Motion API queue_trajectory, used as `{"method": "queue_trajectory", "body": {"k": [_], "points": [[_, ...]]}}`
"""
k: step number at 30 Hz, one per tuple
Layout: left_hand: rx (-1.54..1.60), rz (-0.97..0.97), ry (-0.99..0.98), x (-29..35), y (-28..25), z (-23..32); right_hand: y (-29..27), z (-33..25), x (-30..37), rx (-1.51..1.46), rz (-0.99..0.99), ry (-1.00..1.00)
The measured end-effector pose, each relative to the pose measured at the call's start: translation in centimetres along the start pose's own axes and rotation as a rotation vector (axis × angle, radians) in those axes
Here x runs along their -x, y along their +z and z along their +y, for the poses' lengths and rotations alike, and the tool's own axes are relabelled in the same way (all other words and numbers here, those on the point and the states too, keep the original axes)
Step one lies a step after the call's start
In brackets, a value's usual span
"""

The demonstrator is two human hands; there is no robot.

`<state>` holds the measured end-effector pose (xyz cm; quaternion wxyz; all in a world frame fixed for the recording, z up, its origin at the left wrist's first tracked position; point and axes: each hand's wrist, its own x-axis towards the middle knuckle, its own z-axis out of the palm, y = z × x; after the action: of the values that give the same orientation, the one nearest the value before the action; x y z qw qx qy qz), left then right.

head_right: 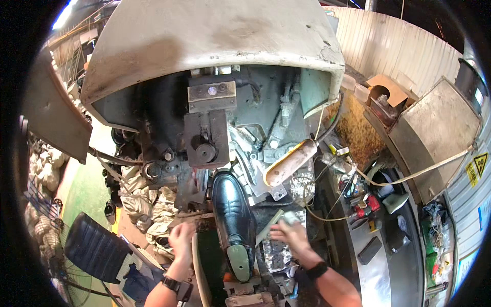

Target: The worker is using a lasting machine to shape and attach shoe uppers to lasts in a factory environment.

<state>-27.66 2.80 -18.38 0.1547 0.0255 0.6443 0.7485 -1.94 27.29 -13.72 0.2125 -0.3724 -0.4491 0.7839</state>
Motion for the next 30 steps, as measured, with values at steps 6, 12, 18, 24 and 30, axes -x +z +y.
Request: {"method": "queue_trajectory", "body": {"k": [6,12,18,24,30], "points": [[-0.448,0.233,0.000,-2.9,-11.5,-8.8,-14.8,6.5,-4.5,0.214,0.551,0.008],[-0.464,0.196,0.024,-1.0,-14.0,-9.7,-9.4,6.7,-4.9,-0.043,0.406,0.023],[-0.549,-0.081,-0.182,-0.3,-7.6,-4.1,-17.8,11.2,-8.0,0.307,0.436,-0.188],[-0.338,-0.036,0.090,3.9,-12.7,1.4,-16.6,5.9,3.9,-0.002,0.472,-0.212],[-0.306,-0.482,0.607,11.6,0.6,13.7,-8.3,3.0,13.7,0.095,0.525,-0.459]]}}
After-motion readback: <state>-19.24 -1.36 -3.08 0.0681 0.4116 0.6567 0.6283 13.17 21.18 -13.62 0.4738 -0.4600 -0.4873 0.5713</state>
